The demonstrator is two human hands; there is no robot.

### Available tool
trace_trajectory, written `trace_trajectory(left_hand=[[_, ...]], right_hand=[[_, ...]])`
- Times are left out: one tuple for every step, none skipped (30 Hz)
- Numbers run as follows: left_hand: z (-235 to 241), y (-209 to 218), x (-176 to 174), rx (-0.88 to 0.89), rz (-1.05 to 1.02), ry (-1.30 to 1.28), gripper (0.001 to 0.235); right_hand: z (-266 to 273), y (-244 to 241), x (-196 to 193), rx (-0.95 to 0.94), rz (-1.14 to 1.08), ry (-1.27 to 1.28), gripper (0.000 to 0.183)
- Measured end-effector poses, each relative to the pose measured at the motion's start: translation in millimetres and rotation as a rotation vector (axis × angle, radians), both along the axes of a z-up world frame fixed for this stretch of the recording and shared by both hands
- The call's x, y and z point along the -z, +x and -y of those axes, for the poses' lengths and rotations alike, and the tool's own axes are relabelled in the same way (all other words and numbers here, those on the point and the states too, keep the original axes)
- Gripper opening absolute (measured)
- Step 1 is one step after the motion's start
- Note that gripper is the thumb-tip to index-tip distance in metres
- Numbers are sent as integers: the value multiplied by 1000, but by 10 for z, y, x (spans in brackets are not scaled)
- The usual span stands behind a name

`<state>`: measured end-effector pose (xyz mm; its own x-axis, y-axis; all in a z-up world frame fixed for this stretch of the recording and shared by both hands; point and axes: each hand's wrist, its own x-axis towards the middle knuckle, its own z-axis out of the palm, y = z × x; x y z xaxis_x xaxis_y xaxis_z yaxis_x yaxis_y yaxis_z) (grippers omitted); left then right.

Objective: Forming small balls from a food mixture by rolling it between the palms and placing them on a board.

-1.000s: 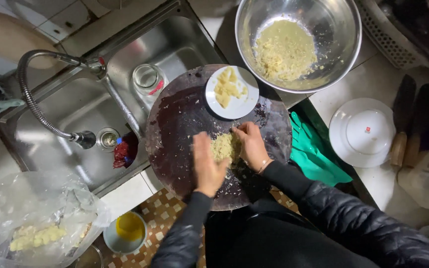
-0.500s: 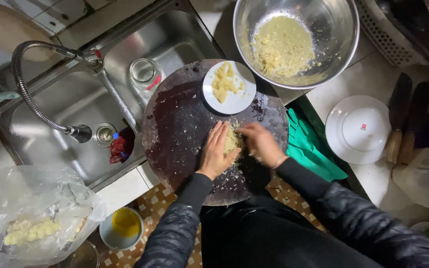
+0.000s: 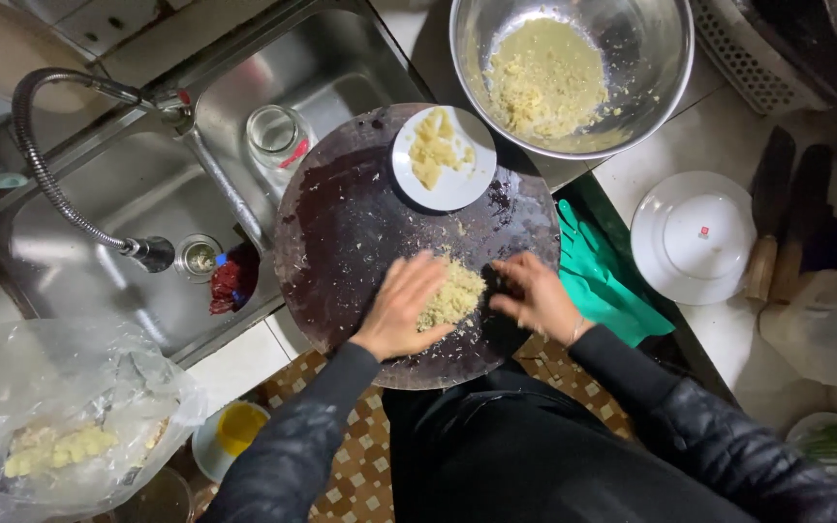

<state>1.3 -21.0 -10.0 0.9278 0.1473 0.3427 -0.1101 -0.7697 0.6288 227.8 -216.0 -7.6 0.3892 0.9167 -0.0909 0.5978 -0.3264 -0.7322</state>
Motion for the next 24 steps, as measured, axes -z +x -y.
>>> trace_trajectory(left_hand=[[-14,-139,-20,-94,-105,24,85],[-21,-286,-38,-188,-211,47,97],[9,-295,-96,-189,-214,45,97],[27,-309,-157,-223,-320,7,109],[47,-322,-218,-256,-426,-32,122],[93,-239,-208,-257,-430,-33,122],[138,-155,-200,-214,-429,-20,119],[166,-61,-190,-170,-425,-5,116],[197,-31,-179,-170,-426,-5,116],[244,27,-165,-196,-358,57,116],[289,86,-150,-222,-289,117,115],[318,141,-175,-224,-289,117,115],[346,197,-198,-226,-266,147,116],[391,265,-217,-226,-242,173,116],[414,294,-151,-225,-241,170,116],[434,330,-90,-217,-239,200,109],[455,366,-31,-209,-237,231,102],[436,383,20,-212,-241,233,102],[419,397,69,-217,-209,279,75],[410,417,120,-218,-176,323,53],[369,465,288,-219,-178,325,53],[325,508,453,-240,-66,383,41],[285,549,617,-260,46,441,29],[210,592,683,-257,49,444,29]], right_hand=[[37,-103,-43,-43,48,-67,67],[78,-212,-83,-87,94,-134,91],[18,-325,-86,-88,91,-135,91],[-53,-444,-85,-60,75,-161,87],[-121,-563,-86,-32,59,-187,83],[-175,-577,35,-33,56,-188,83],[-227,-593,155,-45,53,-208,76],[-294,-601,274,-55,53,-226,70],[-321,-568,212,-54,52,-226,70],[-332,-508,146,-89,39,-212,67],[-343,-446,80,-124,26,-198,63],[-284,-349,142,-125,27,-198,63],[-227,-250,205,-127,78,-217,56],[-147,-142,267,-127,129,-239,50],[-103,-92,214,-127,131,-242,50],[-62,-35,157,-84,114,-203,46],[-22,21,97,-42,96,-163,42],[5,39,91,-45,93,-161,42],[32,54,83,-1,59,-143,36],[73,72,73,46,26,-126,31],[66,79,39,45,24,-125,31],[62,79,1,61,26,-111,28],[61,76,-38,77,28,-96,25],[58,93,-10,81,29,-92,25]])
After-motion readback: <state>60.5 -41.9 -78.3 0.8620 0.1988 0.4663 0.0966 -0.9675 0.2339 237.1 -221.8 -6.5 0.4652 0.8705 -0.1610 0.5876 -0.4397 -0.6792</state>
